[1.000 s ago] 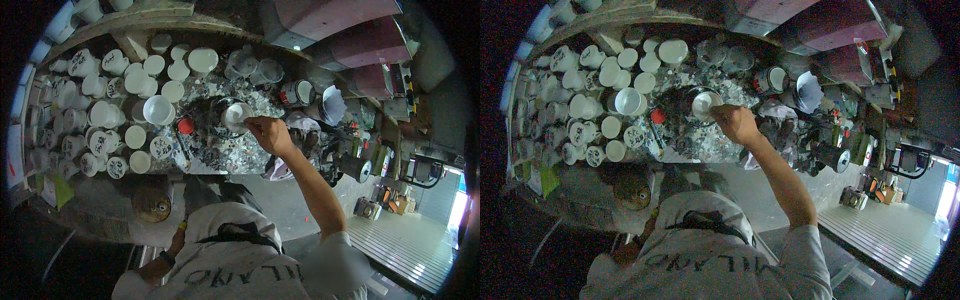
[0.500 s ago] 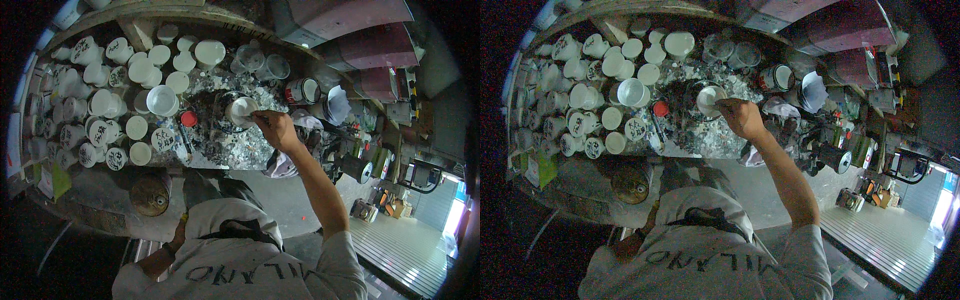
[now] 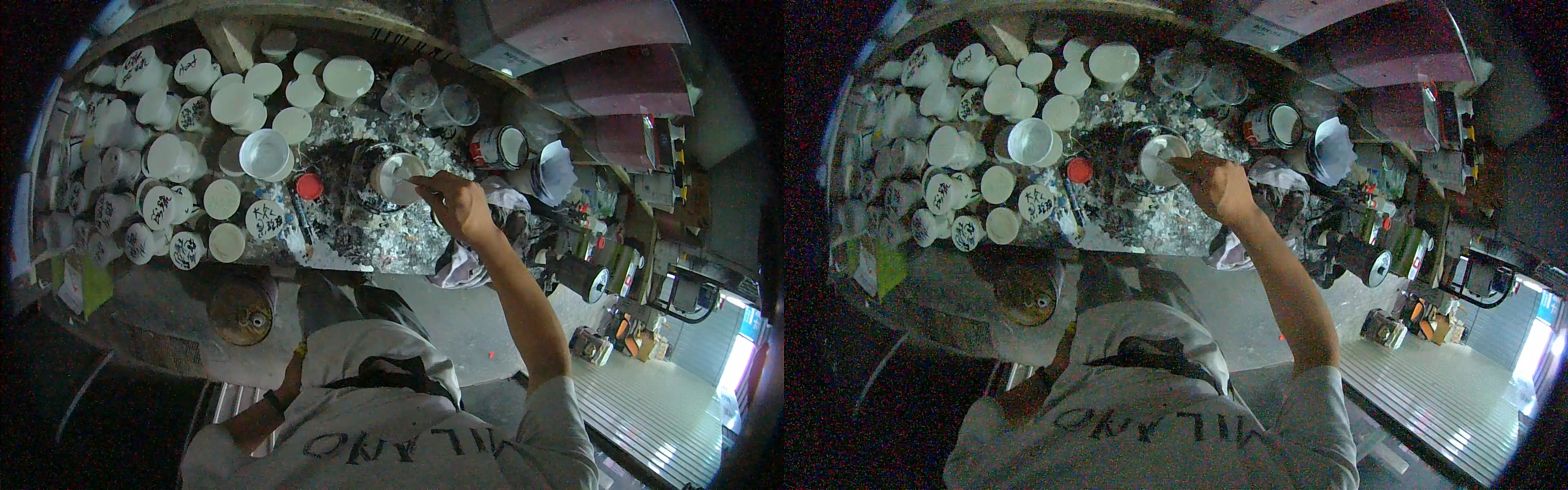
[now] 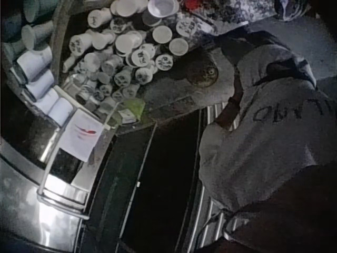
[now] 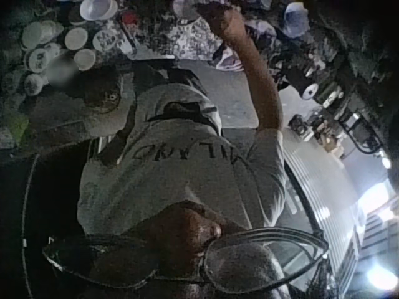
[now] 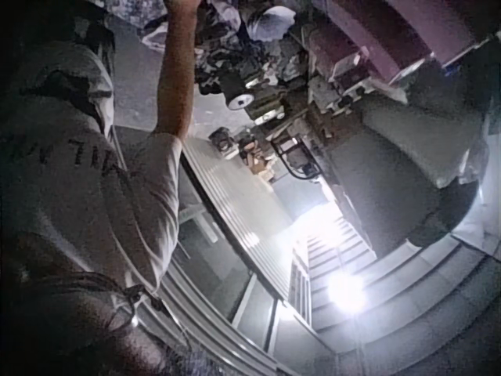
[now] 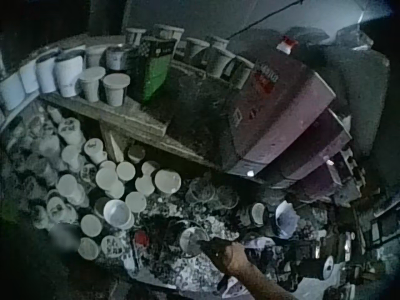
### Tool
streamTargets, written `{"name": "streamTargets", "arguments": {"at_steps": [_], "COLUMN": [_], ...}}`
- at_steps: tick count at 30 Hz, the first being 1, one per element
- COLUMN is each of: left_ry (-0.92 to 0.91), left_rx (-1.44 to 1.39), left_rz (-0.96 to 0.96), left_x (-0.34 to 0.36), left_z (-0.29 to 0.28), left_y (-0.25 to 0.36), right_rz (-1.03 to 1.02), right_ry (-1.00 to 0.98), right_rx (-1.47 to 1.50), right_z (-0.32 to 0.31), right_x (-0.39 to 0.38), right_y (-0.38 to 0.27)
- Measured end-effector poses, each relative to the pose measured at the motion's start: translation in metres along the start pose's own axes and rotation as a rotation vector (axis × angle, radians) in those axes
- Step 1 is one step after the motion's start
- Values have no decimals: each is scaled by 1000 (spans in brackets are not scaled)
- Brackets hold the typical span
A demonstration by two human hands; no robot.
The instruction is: The person pours pink paint from a metal can into a small white container, then uses a stick to stir the contents. They repeat the process by pouring more paint and stirring again, working at a cluttered workbench.
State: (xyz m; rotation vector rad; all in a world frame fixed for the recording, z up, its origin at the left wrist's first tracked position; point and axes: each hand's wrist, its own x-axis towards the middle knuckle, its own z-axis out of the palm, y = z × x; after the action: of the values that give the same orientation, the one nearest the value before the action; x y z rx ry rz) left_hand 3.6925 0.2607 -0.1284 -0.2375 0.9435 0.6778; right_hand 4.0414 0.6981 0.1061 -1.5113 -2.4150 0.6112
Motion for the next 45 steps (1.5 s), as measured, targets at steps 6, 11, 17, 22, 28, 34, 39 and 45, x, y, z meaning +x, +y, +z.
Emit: {"name": "streamTargets", "arguments": {"at_steps": [6, 11, 17, 22, 28, 34, 39, 45], "left_ry": [10, -11, 0, 0, -1, 67, 50, -20], "left_rx": [-120, 0, 26, 36, 58, 169, 10, 150], "left_rz": [-15, 24, 18, 20, 23, 33, 13, 52], "left_x": [11, 16, 7, 1, -5, -13, -11, -34], "left_z": [-12, -16, -2, 10, 22, 26, 40, 54], "left_y": [-13, -20, -10, -3, 5, 10, 17, 31], "right_rz": [-27, -8, -43, 30, 53, 20, 134, 489], "right_ry": [-39, -31, 73, 5, -42, -24, 47, 170], "right_rx": [86, 86, -24, -17, 125, 27, 31, 344], "right_z": [4, -1, -5, -3, 1, -3, 0, 34], "right_x": [-1, 0, 2, -2, -7, -5, -8, -23], "right_y": [3, 5, 5, 1, -4, -5, 4, 24]}}
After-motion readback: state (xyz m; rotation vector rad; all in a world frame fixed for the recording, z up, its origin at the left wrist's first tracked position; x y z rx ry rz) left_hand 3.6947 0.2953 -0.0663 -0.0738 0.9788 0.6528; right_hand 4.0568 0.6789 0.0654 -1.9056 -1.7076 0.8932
